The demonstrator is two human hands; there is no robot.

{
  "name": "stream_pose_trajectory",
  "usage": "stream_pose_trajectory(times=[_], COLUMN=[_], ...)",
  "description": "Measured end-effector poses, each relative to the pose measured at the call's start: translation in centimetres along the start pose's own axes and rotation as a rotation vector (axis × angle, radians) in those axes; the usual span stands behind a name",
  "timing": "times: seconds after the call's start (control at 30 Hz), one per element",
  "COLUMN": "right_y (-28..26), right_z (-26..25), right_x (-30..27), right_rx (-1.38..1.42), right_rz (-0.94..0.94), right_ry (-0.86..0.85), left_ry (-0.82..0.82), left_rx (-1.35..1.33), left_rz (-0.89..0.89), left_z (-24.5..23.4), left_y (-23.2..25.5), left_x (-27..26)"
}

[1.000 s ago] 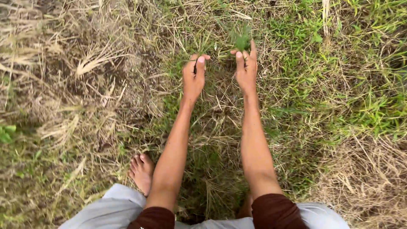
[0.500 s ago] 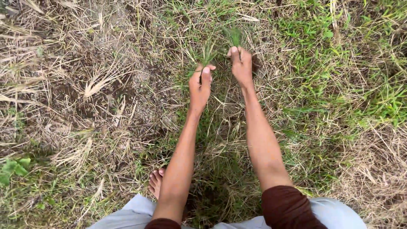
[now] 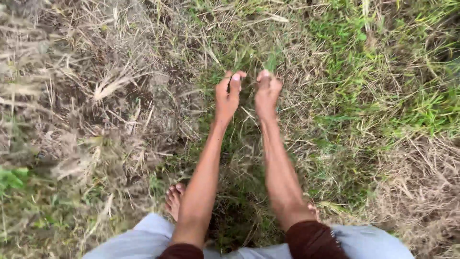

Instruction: Pulling grass and weeds from the ground by hand.

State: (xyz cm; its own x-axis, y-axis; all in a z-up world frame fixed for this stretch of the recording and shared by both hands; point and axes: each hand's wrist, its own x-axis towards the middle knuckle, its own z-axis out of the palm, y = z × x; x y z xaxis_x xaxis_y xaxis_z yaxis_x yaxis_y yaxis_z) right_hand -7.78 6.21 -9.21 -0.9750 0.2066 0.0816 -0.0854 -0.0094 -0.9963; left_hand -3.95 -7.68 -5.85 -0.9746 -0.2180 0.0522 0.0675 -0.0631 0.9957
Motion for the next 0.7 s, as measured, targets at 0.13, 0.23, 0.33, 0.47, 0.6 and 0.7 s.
stream_pose_trajectory(times=[0.13, 0.23, 0.33, 0.47, 0.6, 0.7], right_y=[-4.1, -7.1, -7.9, -11.4, -14.7, -14.6], right_z=[-1.8, -3.9, -5.3, -5.6, -5.9, -6.4], right_x=[-3.7, -3.4, -2.8, -2.0, -2.0, -1.6], right_rx=[0.035, -0.029, -0.101, -0.026, 0.013, -0.041], right_rz=[0.046, 0.022, 0.036, 0.004, -0.044, -0.029], right_ry=[0.039, -0.022, -0.053, -0.053, -0.065, -0.047], left_ry=[-0.011, -0.027, -0.05, -0.074, -0.079, -0.106], left_rx=[0.019, 0.01, 0.002, 0.016, -0.022, -0.051], left_rz=[0.122, 0.127, 0.1, 0.143, 0.109, 0.149], left_z=[0.9, 1.9, 3.3, 4.6, 5.1, 5.3], left_y=[2.0, 2.9, 4.8, 7.4, 7.7, 7.4], left_x=[-1.1, -1.6, -2.0, -2.2, -2.1, -1.4])
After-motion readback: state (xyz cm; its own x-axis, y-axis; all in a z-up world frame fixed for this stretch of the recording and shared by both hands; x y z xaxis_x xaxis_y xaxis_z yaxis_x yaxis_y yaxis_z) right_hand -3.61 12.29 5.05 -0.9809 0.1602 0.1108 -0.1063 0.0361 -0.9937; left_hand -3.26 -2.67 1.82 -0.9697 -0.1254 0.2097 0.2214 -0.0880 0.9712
